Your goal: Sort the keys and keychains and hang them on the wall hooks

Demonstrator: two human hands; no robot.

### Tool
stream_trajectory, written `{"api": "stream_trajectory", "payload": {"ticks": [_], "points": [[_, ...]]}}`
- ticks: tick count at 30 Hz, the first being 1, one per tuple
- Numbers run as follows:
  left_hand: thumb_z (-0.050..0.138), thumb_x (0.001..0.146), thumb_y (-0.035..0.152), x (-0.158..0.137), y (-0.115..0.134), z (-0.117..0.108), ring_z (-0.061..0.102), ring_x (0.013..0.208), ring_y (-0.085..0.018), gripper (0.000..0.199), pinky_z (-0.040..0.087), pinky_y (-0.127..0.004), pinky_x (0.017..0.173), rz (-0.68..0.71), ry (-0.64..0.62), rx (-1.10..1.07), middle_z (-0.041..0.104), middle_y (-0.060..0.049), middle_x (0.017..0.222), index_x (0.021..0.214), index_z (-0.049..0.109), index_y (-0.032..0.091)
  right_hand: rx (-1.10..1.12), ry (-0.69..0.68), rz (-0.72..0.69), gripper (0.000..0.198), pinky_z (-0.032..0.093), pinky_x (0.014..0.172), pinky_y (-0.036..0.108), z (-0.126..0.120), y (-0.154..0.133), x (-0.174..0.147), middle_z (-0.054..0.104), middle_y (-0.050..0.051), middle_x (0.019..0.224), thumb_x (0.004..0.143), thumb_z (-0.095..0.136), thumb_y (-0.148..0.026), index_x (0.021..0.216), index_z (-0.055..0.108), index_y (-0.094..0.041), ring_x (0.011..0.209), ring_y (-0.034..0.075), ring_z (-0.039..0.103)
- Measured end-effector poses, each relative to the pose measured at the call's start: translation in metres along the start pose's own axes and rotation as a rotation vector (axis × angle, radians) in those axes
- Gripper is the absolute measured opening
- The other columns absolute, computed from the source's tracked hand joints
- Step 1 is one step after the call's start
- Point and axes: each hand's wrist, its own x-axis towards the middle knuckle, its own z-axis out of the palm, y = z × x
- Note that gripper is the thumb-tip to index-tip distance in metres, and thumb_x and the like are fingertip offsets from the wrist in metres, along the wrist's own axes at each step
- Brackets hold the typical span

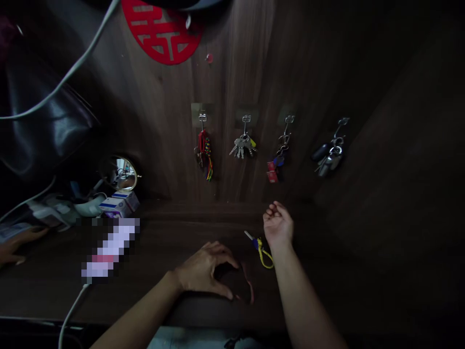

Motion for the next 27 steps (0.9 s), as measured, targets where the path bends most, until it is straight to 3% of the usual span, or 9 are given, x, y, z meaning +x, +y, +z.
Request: {"api": "stream_trajectory", "payload": {"ticks": [6,11,14,17,20,24,27], "points": [[0.055,0.083,0.034,0.004,-0.010,0.004,0.056,0.093,-0.017,0.018,0.041,-0.029,0.085,-0.071,0.066,-0.029,0.062,-0.005,0.097,0.092,0.065,0.022,0.015,0.024,0.091,0.010,0.033,0.041,0.015,-0.002,0.003,0.003,0.053,-0.006,0.058,0.059,0.057,-0.014,0.068,0.059,-0.018,0.047,0.004,0.044],[0.056,0.081,0.031,0.005,-0.024,0.000,0.059,0.084,-0.015,0.014,0.043,-0.025,0.078,-0.266,0.324,-0.209,0.065,-0.002,0.087,0.084,0.065,0.020,-0.057,-0.064,0.120,0.012,0.035,0.043,0.016,0.005,0.013,-0.006,0.056,-0.005,0.059,0.057,0.062,-0.017,0.069,0.061,-0.018,0.049,0.004,0.046],[0.063,0.074,0.035,0.006,-0.030,-0.003,0.056,0.063,-0.012,0.018,0.043,-0.023,0.062,-0.421,0.517,-0.480,0.061,0.002,0.070,0.079,0.061,0.018,-0.143,-0.149,0.149,0.012,0.035,0.045,0.016,0.009,0.019,-0.014,0.057,-0.005,0.060,0.058,0.065,-0.020,0.070,0.062,-0.019,0.051,0.005,0.047],[0.067,0.069,0.039,0.007,-0.031,-0.006,0.047,0.048,-0.007,0.026,0.039,-0.019,0.049,-0.445,0.589,-0.873,0.054,0.005,0.060,0.075,0.055,0.017,-0.276,-0.263,0.159,0.012,0.035,0.046,0.018,0.012,0.025,-0.022,0.060,-0.003,0.061,0.059,0.068,-0.023,0.069,0.064,-0.019,0.052,0.007,0.048],[0.071,0.068,0.037,0.008,-0.030,-0.009,0.048,0.050,-0.007,0.029,0.040,-0.019,0.049,-0.376,0.574,-1.153,0.054,0.004,0.063,0.073,0.052,0.016,-0.387,-0.371,0.183,0.014,0.033,0.047,0.020,0.013,0.033,-0.029,0.062,-0.001,0.062,0.061,0.069,-0.027,0.070,0.064,-0.019,0.052,0.008,0.049],[0.070,0.071,0.030,0.007,-0.030,-0.013,0.053,0.055,-0.007,0.023,0.039,-0.016,0.047,-0.349,0.547,-1.348,0.057,0.001,0.069,0.078,0.054,0.015,-0.509,-0.477,0.224,0.017,0.031,0.047,0.020,0.012,0.044,-0.038,0.062,-0.002,0.062,0.063,0.069,-0.031,0.073,0.064,-0.018,0.051,0.007,0.048],[0.071,0.071,0.020,0.006,-0.030,-0.016,0.058,0.064,-0.006,0.017,0.047,-0.016,0.062,-0.392,0.652,-1.451,0.060,0.002,0.074,0.079,0.057,0.015,-0.645,-0.574,0.231,0.019,0.033,0.047,0.020,0.012,0.052,-0.045,0.062,-0.001,0.064,0.066,0.067,-0.035,0.074,0.064,-0.018,0.051,0.008,0.049]]}}
